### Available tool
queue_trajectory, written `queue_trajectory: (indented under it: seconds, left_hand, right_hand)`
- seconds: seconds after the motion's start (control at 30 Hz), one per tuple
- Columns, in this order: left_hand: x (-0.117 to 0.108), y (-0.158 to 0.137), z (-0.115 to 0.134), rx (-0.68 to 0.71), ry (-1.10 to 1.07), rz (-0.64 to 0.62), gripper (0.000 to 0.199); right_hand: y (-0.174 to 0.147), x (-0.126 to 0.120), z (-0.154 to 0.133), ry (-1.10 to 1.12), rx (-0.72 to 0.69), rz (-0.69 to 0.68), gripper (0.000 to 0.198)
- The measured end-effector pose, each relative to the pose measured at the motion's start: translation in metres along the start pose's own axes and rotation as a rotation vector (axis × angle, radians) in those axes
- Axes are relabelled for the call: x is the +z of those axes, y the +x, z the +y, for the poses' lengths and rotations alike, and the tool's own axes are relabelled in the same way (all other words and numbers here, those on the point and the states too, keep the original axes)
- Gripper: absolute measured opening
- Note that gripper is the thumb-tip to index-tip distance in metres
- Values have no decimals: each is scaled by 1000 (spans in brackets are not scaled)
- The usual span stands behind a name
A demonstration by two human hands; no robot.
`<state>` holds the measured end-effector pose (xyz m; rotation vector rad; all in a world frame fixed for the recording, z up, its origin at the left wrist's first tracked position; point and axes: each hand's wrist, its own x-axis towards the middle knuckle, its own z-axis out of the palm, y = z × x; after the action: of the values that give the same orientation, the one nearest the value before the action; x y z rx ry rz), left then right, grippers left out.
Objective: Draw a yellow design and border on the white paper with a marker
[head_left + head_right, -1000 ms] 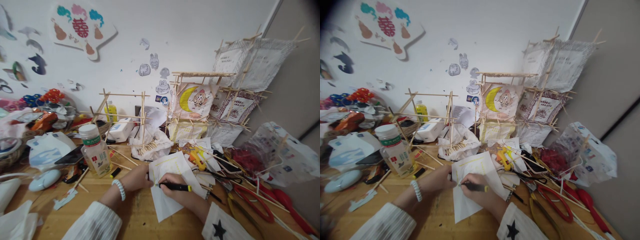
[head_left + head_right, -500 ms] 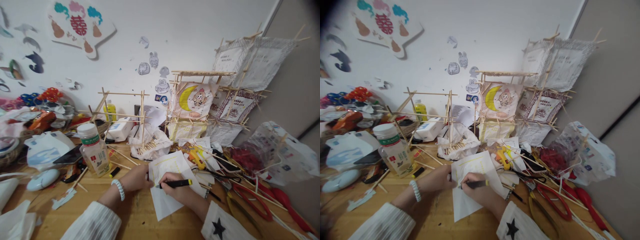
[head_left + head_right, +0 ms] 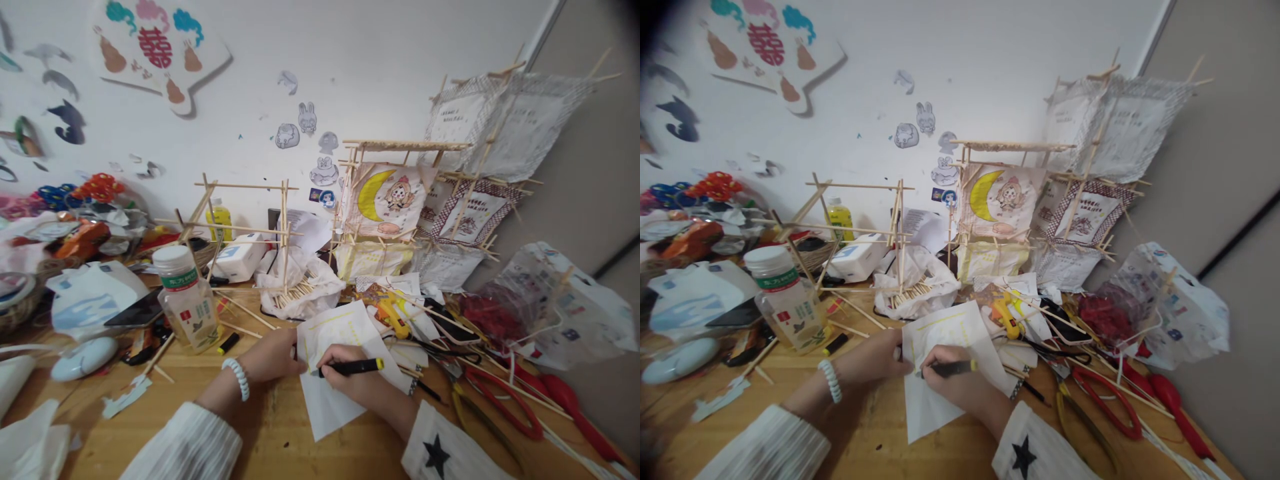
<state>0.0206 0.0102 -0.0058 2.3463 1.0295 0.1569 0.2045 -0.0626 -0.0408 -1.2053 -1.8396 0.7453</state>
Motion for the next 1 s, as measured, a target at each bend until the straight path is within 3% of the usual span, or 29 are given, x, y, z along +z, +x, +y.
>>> queue_trajectory:
  seconds: [1.0]
  left_hand:
    - [0, -1, 1, 16, 11, 26, 20]
  right_hand:
    - [1, 1, 1, 67, -7, -4, 12]
